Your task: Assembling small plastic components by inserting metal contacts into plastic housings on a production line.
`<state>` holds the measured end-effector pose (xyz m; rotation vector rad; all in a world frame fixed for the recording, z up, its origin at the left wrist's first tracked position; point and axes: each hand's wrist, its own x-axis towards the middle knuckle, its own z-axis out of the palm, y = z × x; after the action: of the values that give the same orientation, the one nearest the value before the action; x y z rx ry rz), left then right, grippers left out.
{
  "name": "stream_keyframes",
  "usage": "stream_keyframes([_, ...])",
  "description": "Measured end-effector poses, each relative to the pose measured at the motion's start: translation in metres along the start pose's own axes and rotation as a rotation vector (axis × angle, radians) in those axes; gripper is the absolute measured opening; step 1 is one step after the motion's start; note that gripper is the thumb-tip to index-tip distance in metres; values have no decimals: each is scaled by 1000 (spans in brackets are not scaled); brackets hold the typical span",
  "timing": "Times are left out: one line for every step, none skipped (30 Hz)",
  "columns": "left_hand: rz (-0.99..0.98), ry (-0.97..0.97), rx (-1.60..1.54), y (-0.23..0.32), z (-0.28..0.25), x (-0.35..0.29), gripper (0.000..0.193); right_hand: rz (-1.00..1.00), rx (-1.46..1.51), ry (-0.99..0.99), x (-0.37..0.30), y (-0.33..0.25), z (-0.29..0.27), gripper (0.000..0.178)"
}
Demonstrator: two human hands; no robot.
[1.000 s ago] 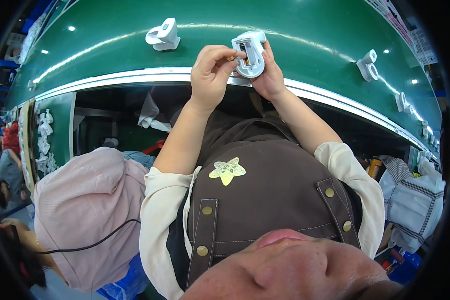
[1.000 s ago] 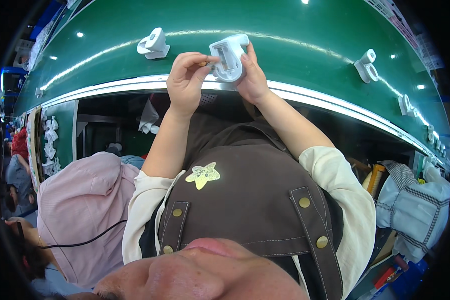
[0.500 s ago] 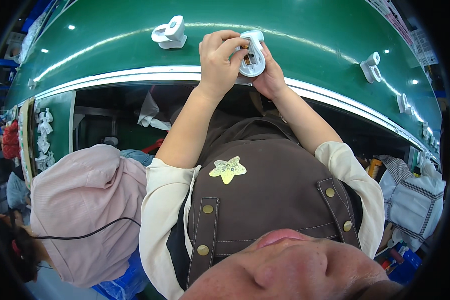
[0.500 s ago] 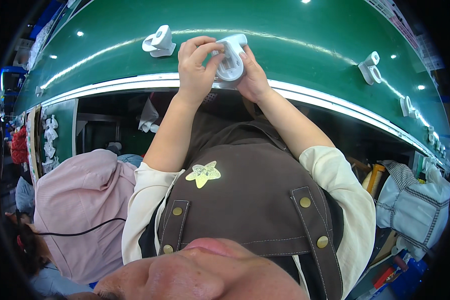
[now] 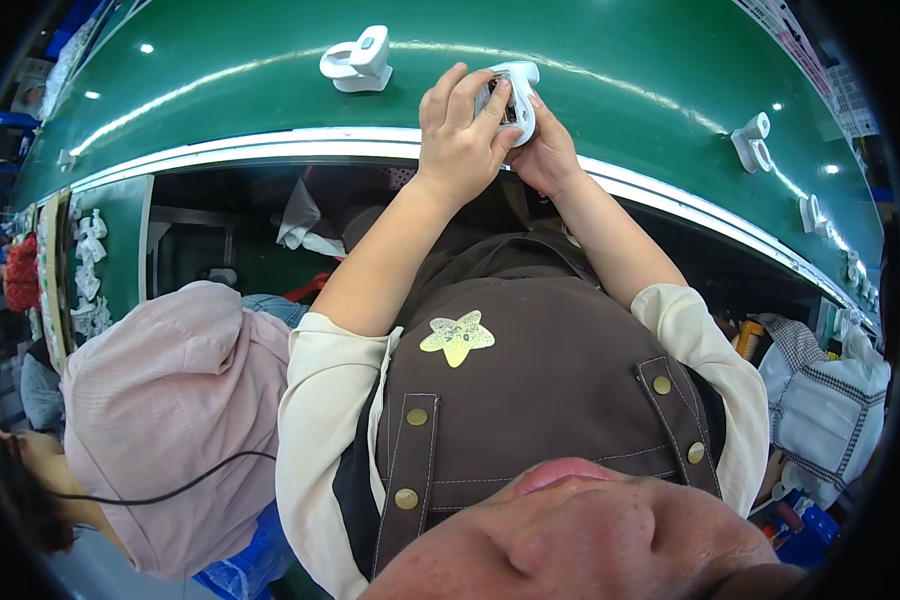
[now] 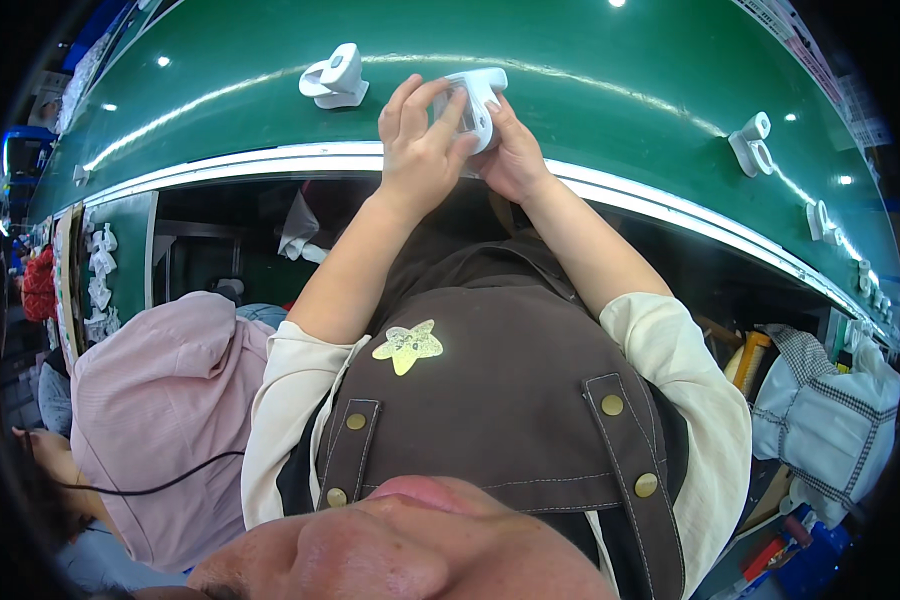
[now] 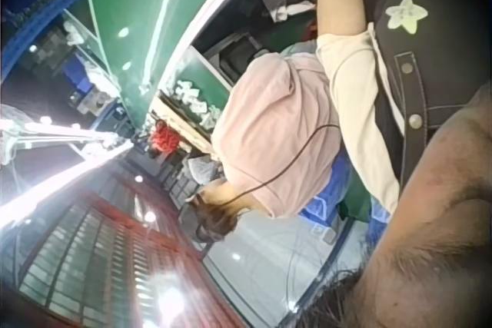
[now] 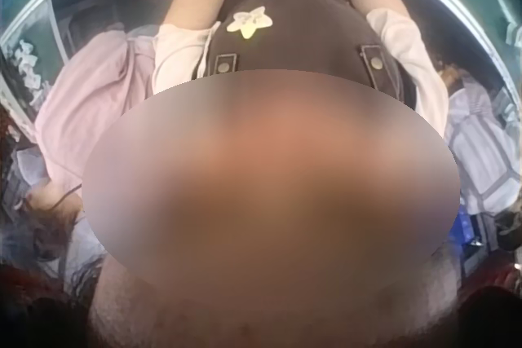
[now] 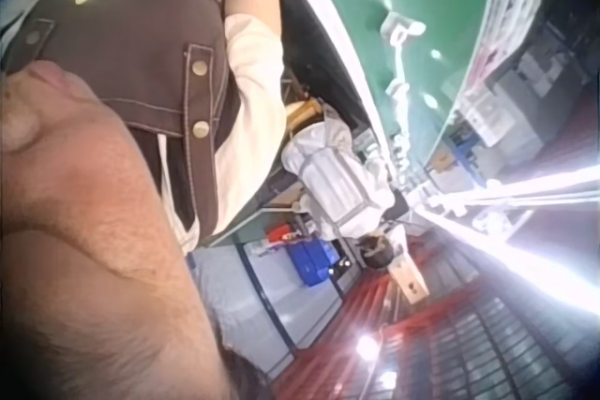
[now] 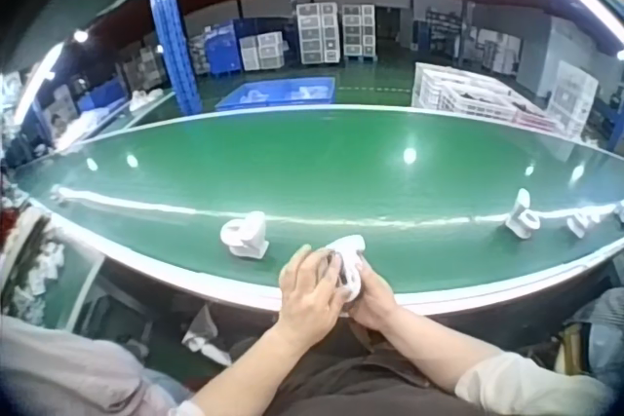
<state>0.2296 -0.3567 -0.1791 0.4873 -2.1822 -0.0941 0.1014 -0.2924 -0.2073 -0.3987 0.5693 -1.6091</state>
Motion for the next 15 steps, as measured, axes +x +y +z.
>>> stream_keyframes([5, -24, 44, -3, 0, -1, 44, 29, -7, 20, 1, 0, 1, 39])
stream_keyframes([-1, -24, 49, -6, 0, -2, 44, 35, -7, 17, 2, 0, -2, 39])
stream_keyframes([-8, -85, -33, -7, -2, 0, 47, 32, -3, 30, 2, 0, -6, 41])
stream_keyframes([-16, -146, -115, -9, -3, 0, 50, 29, 1, 43, 3, 0, -7, 44])
stream_keyframes([-24, -144, -108, -13, -3, -1, 50, 39, 0, 37, 3, 2, -7, 44])
stream_keyframes([-14, -77, -167, -18, -4, -1, 53, -62, -52, 50, 1, 4, -3, 47])
stream_keyframes([-2, -10, -226, -25, -4, -2, 55, -165, -105, 64, 1, 5, -1, 51])
stream_keyframes([-19, 83, -175, -37, -2, -2, 56, -138, -122, 53, 0, 2, -12, 58])
stream_keyframes([-85, 184, -110, -45, -7, 1, 54, -167, -121, 62, -2, -1, -15, 60])
stream_keyframes([-159, 314, -79, -56, -7, 5, 49, -195, -121, 68, -7, -7, -12, 62])
stream_keyframes([-232, 443, -48, -68, -6, 9, 45, -224, -123, 75, -12, -17, -6, 63])
stream_keyframes([-242, 445, -37, -79, -7, 9, 45, -278, -131, 36, -16, -26, 1, 64])
stream_keyframes([-314, 336, 13, -87, -7, 9, 46, -338, -141, 1, -22, -39, 11, 65])
stream_keyframes([-389, 229, 70, -96, -6, 8, 48, -350, -111, -162, -26, -52, 22, 65])
stream_keyframes([-403, 235, 81, -104, -4, 6, 48, -359, -79, -326, -30, -64, 37, 66])
